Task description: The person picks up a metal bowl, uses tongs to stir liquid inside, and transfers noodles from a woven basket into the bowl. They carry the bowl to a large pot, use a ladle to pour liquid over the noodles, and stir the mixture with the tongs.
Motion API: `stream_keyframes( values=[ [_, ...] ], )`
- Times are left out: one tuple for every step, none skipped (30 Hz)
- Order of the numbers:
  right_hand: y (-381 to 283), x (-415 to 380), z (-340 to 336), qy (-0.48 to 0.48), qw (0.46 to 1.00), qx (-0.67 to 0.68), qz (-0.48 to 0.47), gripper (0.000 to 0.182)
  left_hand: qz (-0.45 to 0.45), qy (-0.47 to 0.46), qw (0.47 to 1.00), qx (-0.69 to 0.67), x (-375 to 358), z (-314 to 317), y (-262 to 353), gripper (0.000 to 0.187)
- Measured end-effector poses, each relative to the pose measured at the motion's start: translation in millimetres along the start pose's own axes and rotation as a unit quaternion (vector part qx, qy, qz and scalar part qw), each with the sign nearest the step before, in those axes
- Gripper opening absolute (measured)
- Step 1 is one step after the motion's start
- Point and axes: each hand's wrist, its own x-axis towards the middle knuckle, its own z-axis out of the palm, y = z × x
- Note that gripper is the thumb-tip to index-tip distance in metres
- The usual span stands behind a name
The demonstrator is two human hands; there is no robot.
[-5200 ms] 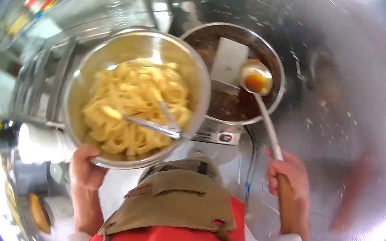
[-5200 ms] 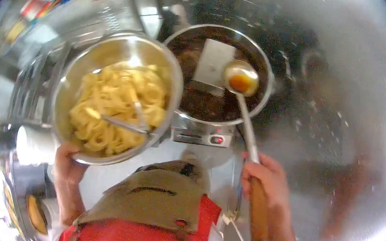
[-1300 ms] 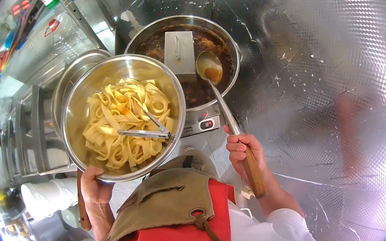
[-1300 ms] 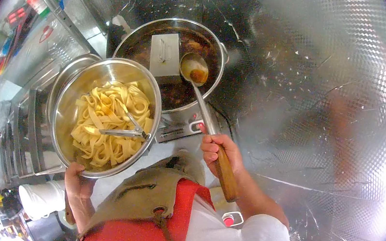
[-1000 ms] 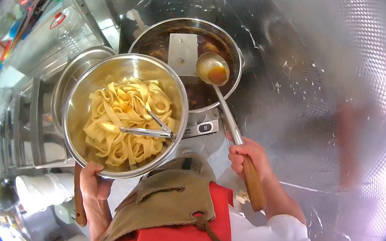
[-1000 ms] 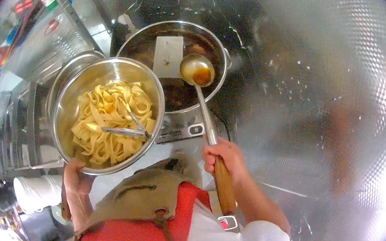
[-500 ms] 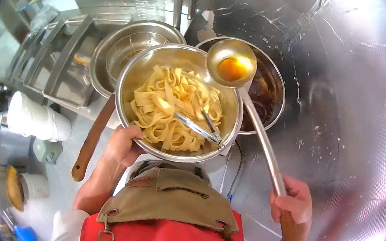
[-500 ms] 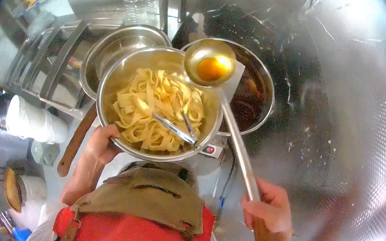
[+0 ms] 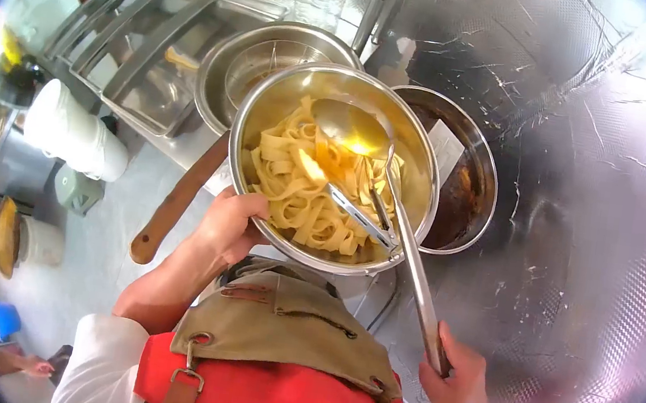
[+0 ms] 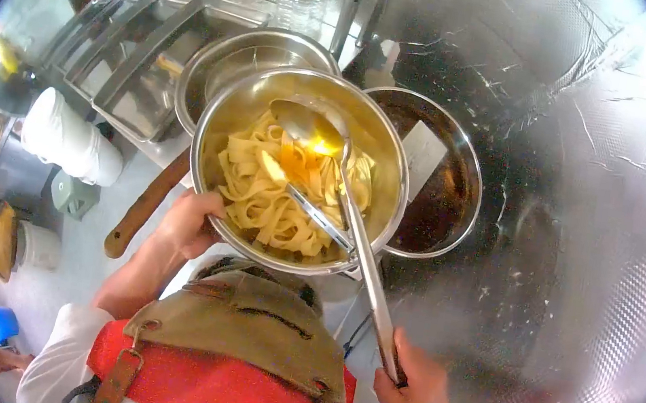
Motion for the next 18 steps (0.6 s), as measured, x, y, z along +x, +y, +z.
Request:
stream_keyframes(
  values=[
    [2, -2, 2, 0.011, 1.0, 0.013, -0.012, 0.061, 0.0, 0.001, 1.0, 0.0, 0, 0, -1, 0.052],
    [1, -2, 3, 0.011, 1.0, 0.014, -0.006, 0.06, -0.001, 0.003, 1.0, 0.0, 1, -1, -2, 0.052],
    [-1, -2, 3, 0.012, 1.0, 0.015, 0.001, 0.06, -0.003, 0.004, 1.0, 0.001, 2, -2, -2, 0.052],
    [-2, -3, 3, 0.013, 1.0, 0.016, 0.008, 0.06, -0.001, 0.0, 1.0, -0.012, 4, -3, -4, 0.051],
    [-1, -5, 4, 0.02, 1.0, 0.02, 0.011, 0.06, 0.0, -0.005, 1.0, -0.025, 6, -5, -6, 0.05],
    [2, -7, 6, 0.028, 0.999, 0.024, 0.015, 0.059, 0.001, -0.011, 0.999, -0.038, 7, -6, -7, 0.049],
    [5, -9, 7, 0.036, 0.999, 0.027, 0.019, 0.059, 0.003, -0.01, 0.999, -0.031, 7, -6, -6, 0.049],
    [5, -10, 8, 0.04, 0.998, 0.034, 0.022, 0.059, 0.004, -0.008, 1.0, -0.025, 6, -4, -5, 0.049],
    [6, -10, 8, 0.045, 0.998, 0.042, 0.025, 0.06, 0.005, -0.007, 1.0, -0.019, 5, -3, -5, 0.049],
    [5, -10, 8, 0.048, 0.997, 0.05, 0.027, 0.06, -0.003, -0.012, 1.0, -0.013, 7, -3, -5, 0.049],
    [5, -11, 8, 0.055, 0.992, 0.095, 0.062, 0.06, -0.011, -0.015, 1.0, -0.007, 8, -5, -6, 0.05],
    [4, -11, 8, 0.059, 0.984, 0.141, 0.093, 0.06, -0.015, -0.015, 1.0, -0.002, 9, -8, -5, 0.05],
    [3, -9, 9, 0.06, 0.973, 0.187, 0.12, 0.059, -0.015, -0.015, 1.0, -0.009, 10, -10, -6, 0.05],
    [1, -8, 6, 0.047, 0.954, 0.253, 0.155, 0.059, -0.014, -0.013, 1.0, -0.017, 10, -10, -6, 0.051],
    [-2, -8, -1, 0.032, 0.929, 0.317, 0.19, 0.058, -0.011, -0.01, 1.0, -0.026, 10, -8, -6, 0.051],
    [-2, -8, -6, 0.015, 0.899, 0.377, 0.224, 0.057, 0.004, -0.004, 1.0, -0.018, 6, -2, -4, 0.049],
    [0, -7, -9, 0.031, 0.886, 0.414, 0.208, 0.06, -0.003, 0.0, 1.0, -0.013, 6, -1, -4, 0.05],
    [2, -6, -11, 0.046, 0.87, 0.452, 0.192, 0.063, -0.01, 0.005, 1.0, -0.007, 8, -4, -5, 0.05]
  ],
)
